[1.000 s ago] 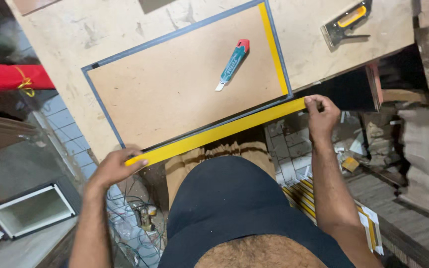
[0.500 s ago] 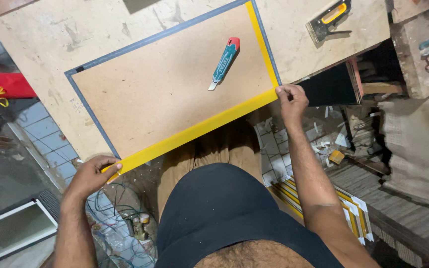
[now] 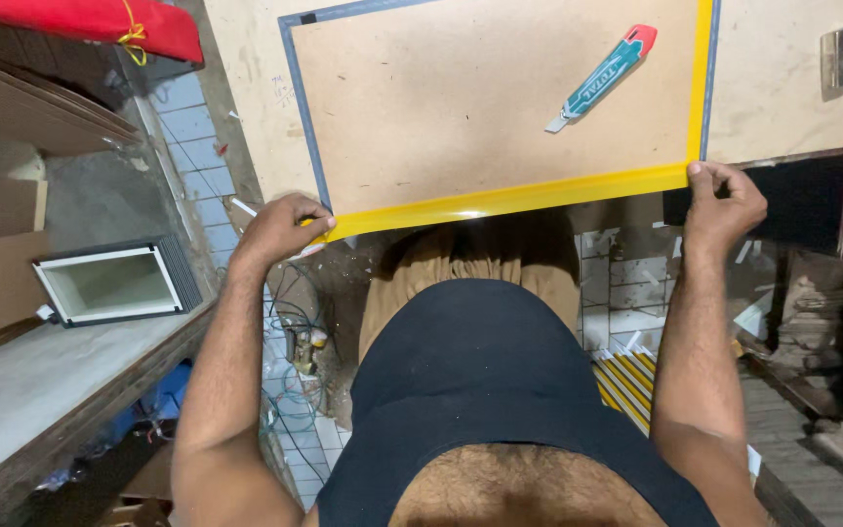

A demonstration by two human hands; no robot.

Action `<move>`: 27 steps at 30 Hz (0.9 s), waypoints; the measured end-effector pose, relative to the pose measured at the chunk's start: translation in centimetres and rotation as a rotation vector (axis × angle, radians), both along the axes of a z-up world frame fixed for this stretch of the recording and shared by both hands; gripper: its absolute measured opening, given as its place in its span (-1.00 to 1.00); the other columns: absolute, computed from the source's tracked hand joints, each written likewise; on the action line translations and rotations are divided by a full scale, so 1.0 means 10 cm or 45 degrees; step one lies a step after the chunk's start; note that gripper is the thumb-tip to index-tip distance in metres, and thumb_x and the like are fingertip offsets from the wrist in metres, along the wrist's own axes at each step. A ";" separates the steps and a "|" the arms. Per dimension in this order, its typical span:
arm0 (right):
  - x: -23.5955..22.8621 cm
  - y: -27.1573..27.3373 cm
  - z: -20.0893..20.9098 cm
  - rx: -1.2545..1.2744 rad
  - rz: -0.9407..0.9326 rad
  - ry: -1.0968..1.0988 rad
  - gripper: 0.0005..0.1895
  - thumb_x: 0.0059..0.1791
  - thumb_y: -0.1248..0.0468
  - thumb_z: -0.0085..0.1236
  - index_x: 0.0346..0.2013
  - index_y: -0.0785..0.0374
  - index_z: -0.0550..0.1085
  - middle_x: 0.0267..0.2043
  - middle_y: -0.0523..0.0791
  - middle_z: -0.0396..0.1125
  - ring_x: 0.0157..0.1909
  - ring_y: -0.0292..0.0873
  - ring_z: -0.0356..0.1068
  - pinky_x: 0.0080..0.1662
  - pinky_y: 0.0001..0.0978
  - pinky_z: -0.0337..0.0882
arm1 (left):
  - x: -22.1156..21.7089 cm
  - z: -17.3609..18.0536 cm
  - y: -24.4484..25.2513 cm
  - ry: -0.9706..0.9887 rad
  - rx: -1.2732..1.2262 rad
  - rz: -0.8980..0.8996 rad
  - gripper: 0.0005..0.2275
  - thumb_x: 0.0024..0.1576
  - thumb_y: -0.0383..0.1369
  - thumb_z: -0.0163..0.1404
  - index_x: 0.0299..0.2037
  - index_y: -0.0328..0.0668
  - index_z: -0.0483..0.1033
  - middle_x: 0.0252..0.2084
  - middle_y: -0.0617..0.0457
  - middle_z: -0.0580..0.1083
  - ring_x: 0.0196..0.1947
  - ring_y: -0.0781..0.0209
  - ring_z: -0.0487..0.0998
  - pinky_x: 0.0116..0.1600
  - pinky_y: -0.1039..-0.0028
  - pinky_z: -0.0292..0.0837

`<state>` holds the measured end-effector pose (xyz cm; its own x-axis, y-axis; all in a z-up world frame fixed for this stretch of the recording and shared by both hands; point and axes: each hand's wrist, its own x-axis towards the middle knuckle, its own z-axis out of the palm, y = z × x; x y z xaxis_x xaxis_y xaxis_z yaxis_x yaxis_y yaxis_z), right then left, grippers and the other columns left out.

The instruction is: The person applies yellow masking tape to the edges of rectangular frames on a workbench. They use a utility knife to cut the tape and smooth it along the borders, repeating the process on multiple frames.

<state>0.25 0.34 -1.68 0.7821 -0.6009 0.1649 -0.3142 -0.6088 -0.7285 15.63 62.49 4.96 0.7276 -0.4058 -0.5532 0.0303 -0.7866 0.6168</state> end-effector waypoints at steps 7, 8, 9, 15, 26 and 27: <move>-0.01 -0.02 -0.05 0.001 -0.011 0.021 -0.91 0.01 0.46 0.42 -0.23 0.41 0.63 -0.37 -0.16 0.40 -0.31 -0.32 0.32 -0.21 -0.45 0.34 | 0.04 0.13 -0.11 0.046 0.122 0.041 -0.76 0.09 -0.17 0.17 -0.26 -0.18 0.68 -0.21 -0.07 0.58 -0.18 0.04 0.61 -0.06 0.28 0.47; -0.02 -0.03 -0.07 -0.001 -0.012 0.027 -0.90 0.01 0.46 0.43 -0.24 0.41 0.63 -0.38 -0.15 0.40 -0.31 -0.31 0.32 -0.21 -0.45 0.34 | 0.03 0.14 -0.12 0.055 0.146 0.048 -0.76 0.09 -0.17 0.17 -0.25 -0.17 0.68 -0.21 -0.07 0.57 -0.18 0.04 0.61 -0.06 0.28 0.47; -0.03 -0.05 -0.08 -0.026 0.003 0.016 -0.90 0.01 0.47 0.43 -0.23 0.41 0.63 -0.36 -0.15 0.41 -0.30 -0.31 0.33 -0.20 -0.45 0.35 | 0.03 0.14 -0.12 0.064 0.139 0.054 -0.76 0.08 -0.17 0.17 -0.25 -0.16 0.68 -0.21 -0.05 0.58 -0.18 0.05 0.62 -0.06 0.28 0.47; -0.09 -0.15 -0.25 -0.020 0.031 0.013 -0.92 -0.01 0.48 0.38 -0.25 0.41 0.62 -0.31 -0.15 0.43 -0.28 -0.31 0.36 -0.18 -0.45 0.36 | 0.04 0.12 -0.08 0.058 0.105 0.044 -0.76 0.12 -0.15 0.14 -0.22 -0.14 0.67 -0.24 -0.04 0.60 -0.21 0.05 0.64 -0.07 0.29 0.50; 0.15 0.55 0.38 -0.633 -0.031 0.075 -0.54 -0.10 0.47 0.31 0.05 0.37 0.35 0.06 0.09 0.31 0.05 0.08 0.34 0.04 -0.09 0.32 | -0.03 -0.05 -0.05 -0.044 0.137 0.096 -0.78 0.08 -0.15 0.17 -0.24 -0.07 0.68 -0.21 -0.03 0.62 -0.16 0.03 0.65 -0.05 0.28 0.51; 0.24 0.83 0.44 -0.695 0.120 0.050 -0.61 -0.04 0.41 0.29 0.04 0.33 0.39 0.06 0.08 0.33 0.10 0.09 0.32 0.09 -0.04 0.27 | -0.03 -0.06 -0.04 -0.049 0.110 0.099 -0.79 0.08 -0.16 0.17 -0.25 -0.08 0.67 -0.21 -0.03 0.62 -0.16 0.04 0.65 -0.04 0.29 0.51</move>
